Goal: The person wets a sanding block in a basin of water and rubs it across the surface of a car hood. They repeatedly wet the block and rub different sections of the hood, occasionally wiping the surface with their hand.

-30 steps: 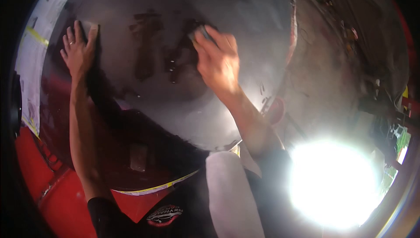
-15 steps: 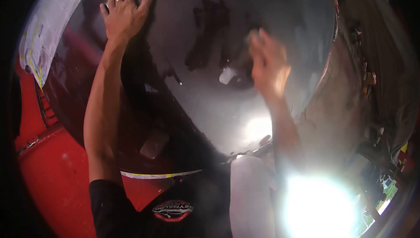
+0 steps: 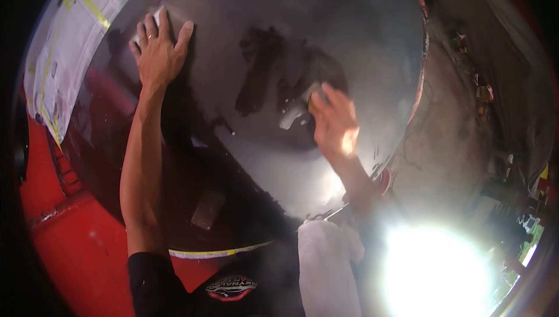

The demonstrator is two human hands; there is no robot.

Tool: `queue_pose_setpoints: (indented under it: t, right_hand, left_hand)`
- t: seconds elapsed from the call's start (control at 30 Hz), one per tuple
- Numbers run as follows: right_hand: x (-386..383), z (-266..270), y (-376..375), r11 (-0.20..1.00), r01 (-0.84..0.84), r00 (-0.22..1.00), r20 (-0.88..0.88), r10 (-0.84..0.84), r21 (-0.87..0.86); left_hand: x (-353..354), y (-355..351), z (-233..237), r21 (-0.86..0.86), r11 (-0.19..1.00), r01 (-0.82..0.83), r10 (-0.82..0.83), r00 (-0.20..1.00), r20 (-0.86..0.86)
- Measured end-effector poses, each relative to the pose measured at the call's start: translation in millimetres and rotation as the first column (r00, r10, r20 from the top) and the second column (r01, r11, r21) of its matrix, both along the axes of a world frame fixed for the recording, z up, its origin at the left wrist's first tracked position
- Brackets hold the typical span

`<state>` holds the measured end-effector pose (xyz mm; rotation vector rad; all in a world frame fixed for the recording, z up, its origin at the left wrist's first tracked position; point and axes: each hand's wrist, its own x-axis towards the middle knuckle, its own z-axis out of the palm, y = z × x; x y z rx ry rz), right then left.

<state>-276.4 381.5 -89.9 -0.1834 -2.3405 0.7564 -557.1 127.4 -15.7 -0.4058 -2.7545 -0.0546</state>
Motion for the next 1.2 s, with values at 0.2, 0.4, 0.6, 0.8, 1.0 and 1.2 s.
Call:
queue_pose_setpoints:
  t: [0.2,0.4,0.6,0.8,1.0,1.2]
  right_hand:
    - [-52,27,17,0.994,0.107,0.993,-0.051,-0.107,-0.011]
    - [-17,13,8,0.992,0.03,0.998,-0.05,-0.024,0.12]
    - [-12,18,-7,0.991,0.112,0.99,-0.092,-0.105,0.074]
    - [-34,28,8,0.993,0.116,0.986,-0.12,-0.12,-0.035]
    - [-5,10,-27,0.998,0.065,0.994,-0.089,-0.062,0.027]
    - [102,7,-28,0.984,0.066,0.972,-0.211,-0.101,-0.166]
  left_hand:
    - [1,-2,-1,-0.04,0.999,-0.031,0.033,0.999,0.043]
    - [4,3,-1,-0.051,0.997,-0.064,0.067,0.996,0.065]
    - [-7,-8,-7,-0.067,0.998,-0.013,0.013,1.0,-0.004]
    - [-17,-12,-12,-0.063,0.997,-0.04,0.041,0.999,0.018]
    - [17,30,8,-0.153,0.844,0.515,-0.535,0.784,-0.315]
    - [122,173,3,-0.117,0.755,0.645,-0.642,0.764,0.066]
